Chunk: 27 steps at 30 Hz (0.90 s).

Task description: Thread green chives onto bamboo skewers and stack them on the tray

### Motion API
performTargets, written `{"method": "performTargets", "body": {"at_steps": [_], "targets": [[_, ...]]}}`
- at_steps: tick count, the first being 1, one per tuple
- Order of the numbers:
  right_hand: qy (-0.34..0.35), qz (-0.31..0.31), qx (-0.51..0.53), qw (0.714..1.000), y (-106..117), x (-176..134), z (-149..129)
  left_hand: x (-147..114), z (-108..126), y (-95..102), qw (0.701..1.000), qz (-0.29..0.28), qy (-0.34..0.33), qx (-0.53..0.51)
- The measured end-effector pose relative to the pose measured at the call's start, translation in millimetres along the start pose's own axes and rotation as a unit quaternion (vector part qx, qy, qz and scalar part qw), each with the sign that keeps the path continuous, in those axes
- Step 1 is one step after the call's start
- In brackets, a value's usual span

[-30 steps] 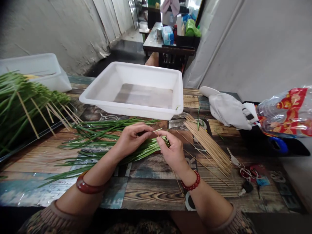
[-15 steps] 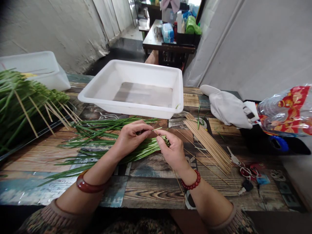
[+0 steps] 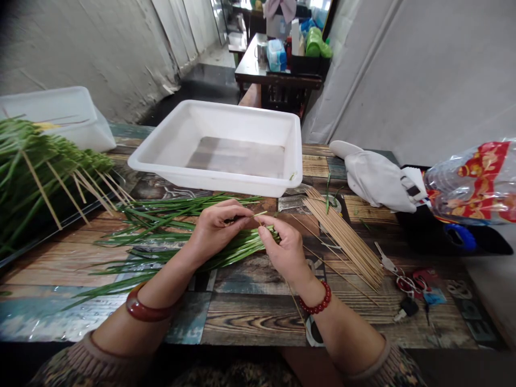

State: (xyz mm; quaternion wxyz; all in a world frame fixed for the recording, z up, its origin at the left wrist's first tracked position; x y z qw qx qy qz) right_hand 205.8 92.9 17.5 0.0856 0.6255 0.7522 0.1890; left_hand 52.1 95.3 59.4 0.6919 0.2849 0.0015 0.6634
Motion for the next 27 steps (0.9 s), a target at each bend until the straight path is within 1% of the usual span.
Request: {"method": "performTargets", "body": {"at_steps": [8, 19, 27], "targets": [[0.0, -0.001, -0.004, 1.0, -0.1, 0.9, -1.0, -0.1, 1.0, -1.3, 1.0, -0.009, -0.009, -0.001], [0.002, -0.004, -0.016, 1.0, -0.7, 1.6, 3.3, 0.9, 0.2, -2.0, 1.0, -0.023, 0.005, -0.016], [0.024, -0.008, -0.03, 0.999, 1.0, 2.0, 0.9, 0.9, -0.8, -2.9, 0.999, -0.036, 0.009, -0.032]]}}
Point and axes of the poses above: each hand's wrist, its own x-axis towards the middle knuckle, its own y-axis out of the back of the hand, z = x × y, the point moved 7 cm from there along x, towards the middle knuckle, and after that the axes turned 6 degrees about -x, right-handed, at the moved point
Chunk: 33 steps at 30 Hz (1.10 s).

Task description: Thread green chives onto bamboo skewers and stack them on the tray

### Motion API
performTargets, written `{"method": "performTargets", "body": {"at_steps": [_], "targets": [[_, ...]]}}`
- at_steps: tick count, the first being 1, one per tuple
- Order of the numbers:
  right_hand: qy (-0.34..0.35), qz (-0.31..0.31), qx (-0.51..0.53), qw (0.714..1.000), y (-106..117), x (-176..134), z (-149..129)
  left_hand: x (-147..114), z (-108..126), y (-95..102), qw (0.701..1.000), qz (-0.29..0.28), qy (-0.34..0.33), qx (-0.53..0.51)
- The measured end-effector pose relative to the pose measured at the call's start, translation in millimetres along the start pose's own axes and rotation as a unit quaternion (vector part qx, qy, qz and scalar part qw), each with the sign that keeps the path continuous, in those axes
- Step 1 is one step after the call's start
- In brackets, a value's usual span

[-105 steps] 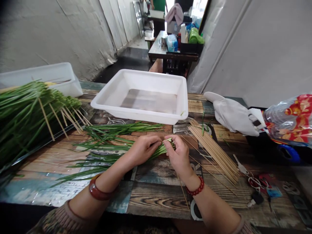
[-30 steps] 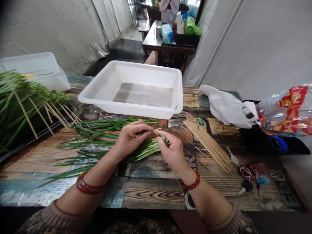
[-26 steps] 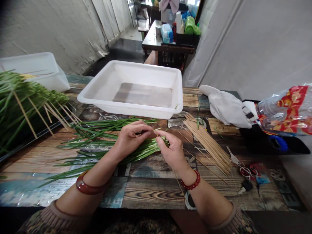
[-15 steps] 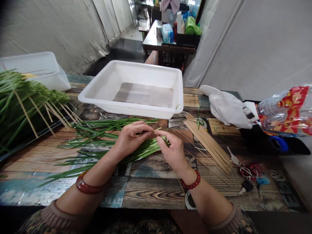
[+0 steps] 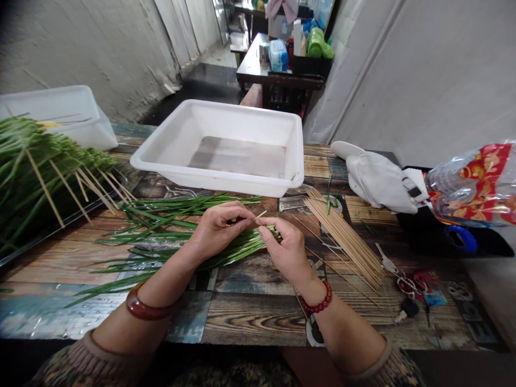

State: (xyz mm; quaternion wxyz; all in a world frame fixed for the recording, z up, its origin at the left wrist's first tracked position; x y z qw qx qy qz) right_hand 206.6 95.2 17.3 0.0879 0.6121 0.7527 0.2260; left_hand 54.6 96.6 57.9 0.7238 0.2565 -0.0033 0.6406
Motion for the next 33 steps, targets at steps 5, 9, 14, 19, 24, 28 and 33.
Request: {"method": "performTargets", "body": {"at_steps": [5, 9, 14, 19, 24, 28, 33], "targets": [[-0.01, 0.017, 0.028, 0.999, -0.3, 0.1, 5.0, -1.3, -0.7, -6.2, 0.999, -0.037, 0.004, -0.007], [-0.003, 0.021, 0.043, 0.999, -0.4, -0.1, 6.5, -1.5, -1.2, -5.5, 0.999, -0.043, 0.01, -0.01], [-0.003, 0.017, 0.008, 1.0, 1.8, -0.8, 5.2, -1.2, -2.6, -4.7, 0.998, -0.057, 0.022, 0.022], [-0.003, 0.026, -0.017, 1.0, 1.1, -1.2, 5.0, -3.3, -7.8, -12.4, 0.996, -0.075, 0.028, 0.046], [0.017, 0.031, -0.039, 0.999, -1.5, -0.3, 3.4, -6.3, -13.7, -20.7, 0.987, -0.14, 0.05, 0.056], [-0.007, 0.006, -0.015, 1.0, -5.4, 1.8, 8.7, -0.9, -22.8, -1.3, 0.993, -0.071, 0.046, 0.079], [-0.022, -0.01, 0.015, 1.0, -8.3, 2.9, 13.1, 3.6, -40.9, 21.3, 0.966, 0.006, 0.031, 0.257]]}}
Point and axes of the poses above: each hand's wrist, its own x-axis towards the middle knuckle, its own y-axis out of the back of the hand, z = x × y, the point moved 7 cm from there along x, towards the middle knuckle, and after that the axes turned 6 degrees about -x, right-handed, at the moved point
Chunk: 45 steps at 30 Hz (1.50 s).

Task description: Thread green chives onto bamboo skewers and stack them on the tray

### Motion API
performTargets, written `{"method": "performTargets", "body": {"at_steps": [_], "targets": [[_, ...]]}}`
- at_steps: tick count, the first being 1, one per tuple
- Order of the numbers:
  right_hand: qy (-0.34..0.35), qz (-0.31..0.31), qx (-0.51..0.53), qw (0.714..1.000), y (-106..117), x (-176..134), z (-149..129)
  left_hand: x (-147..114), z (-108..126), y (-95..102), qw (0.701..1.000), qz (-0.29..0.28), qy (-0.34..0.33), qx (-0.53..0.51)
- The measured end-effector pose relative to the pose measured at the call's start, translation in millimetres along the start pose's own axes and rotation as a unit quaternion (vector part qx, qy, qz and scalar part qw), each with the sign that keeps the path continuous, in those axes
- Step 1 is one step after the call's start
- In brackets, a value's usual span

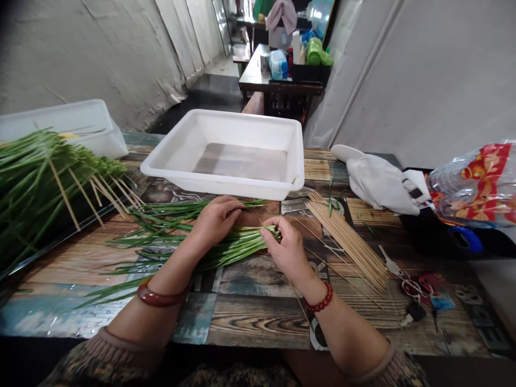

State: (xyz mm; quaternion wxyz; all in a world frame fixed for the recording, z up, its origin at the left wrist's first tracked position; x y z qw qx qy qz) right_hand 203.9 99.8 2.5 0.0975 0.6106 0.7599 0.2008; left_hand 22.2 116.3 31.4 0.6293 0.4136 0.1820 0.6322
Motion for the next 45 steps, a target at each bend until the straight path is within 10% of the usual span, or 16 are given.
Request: {"method": "performTargets", "body": {"at_steps": [15, 22, 28, 45], "targets": [[0.006, 0.001, 0.002, 1.0, -1.6, -0.3, 3.6, 0.8, -4.2, -11.5, 0.984, -0.051, 0.01, 0.17], [0.005, 0.009, 0.003, 1.0, -0.7, -1.2, 2.6, 0.9, 7.4, 4.5, 0.997, 0.057, -0.046, -0.011], [-0.012, -0.001, 0.025, 1.0, -0.4, -2.5, -0.5, -2.9, 18.9, 2.1, 0.979, 0.022, -0.006, -0.2], [0.014, 0.011, 0.013, 1.0, 4.5, -5.8, -14.0, -7.6, 35.4, -0.4, 0.98, 0.01, -0.014, -0.199]]}}
Point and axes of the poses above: each hand's wrist, its own x-axis towards the middle knuckle, its own y-axis out of the back of the hand, z = x × y, the point moved 7 cm from there along x, towards the middle knuckle, and after that the axes turned 6 degrees about -x, right-handed, at the moved point
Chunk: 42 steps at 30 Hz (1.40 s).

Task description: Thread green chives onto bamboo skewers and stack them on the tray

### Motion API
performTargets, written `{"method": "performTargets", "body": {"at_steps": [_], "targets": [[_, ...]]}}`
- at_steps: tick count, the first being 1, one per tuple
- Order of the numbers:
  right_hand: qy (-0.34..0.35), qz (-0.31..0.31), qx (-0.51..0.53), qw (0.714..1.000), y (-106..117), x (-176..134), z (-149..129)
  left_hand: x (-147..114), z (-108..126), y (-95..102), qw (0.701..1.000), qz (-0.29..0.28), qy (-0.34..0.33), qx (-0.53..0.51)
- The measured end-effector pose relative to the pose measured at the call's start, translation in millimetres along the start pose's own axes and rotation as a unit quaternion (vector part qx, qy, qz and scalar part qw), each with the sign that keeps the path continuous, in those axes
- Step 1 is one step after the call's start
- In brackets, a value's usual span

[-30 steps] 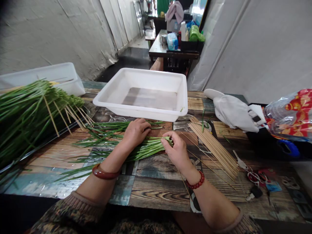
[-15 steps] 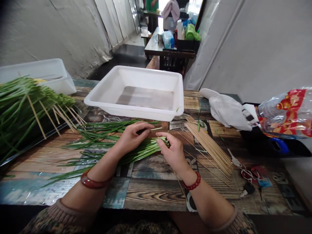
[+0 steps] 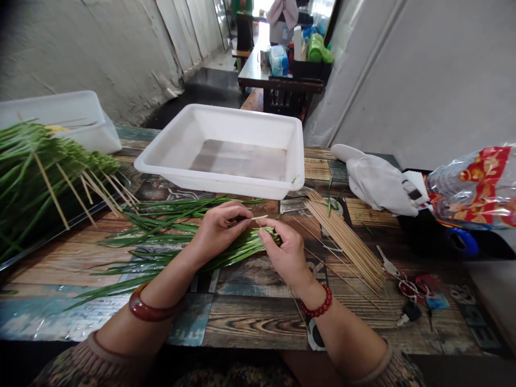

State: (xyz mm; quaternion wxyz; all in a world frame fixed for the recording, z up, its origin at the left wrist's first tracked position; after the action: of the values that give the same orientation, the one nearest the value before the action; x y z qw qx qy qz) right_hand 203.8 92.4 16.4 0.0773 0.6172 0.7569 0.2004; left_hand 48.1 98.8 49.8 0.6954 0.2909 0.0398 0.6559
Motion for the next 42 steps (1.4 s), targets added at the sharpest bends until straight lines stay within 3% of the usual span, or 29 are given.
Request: {"method": "performTargets", "body": {"at_steps": [28, 42], "targets": [[0.035, 0.025, -0.02, 0.999, 3.8, 0.4, -7.9, -0.2, 8.9, 0.1, 0.999, 0.021, -0.028, -0.016], [0.031, 0.03, -0.026, 0.999, 3.6, 1.5, -5.9, -0.6, 9.4, -3.1, 0.998, 0.002, -0.055, -0.004]]}}
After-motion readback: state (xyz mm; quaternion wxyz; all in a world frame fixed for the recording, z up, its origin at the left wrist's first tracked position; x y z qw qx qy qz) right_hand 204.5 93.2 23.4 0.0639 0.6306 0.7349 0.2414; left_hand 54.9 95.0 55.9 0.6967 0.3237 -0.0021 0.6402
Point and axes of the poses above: each hand's wrist, its own x-axis towards the middle knuckle, its own y-axis out of the back of the hand, z = x × y, the point moved 7 cm from there along x, towards the middle knuckle, and after that the axes turned 6 degrees about -x, right-handed, at the moved point
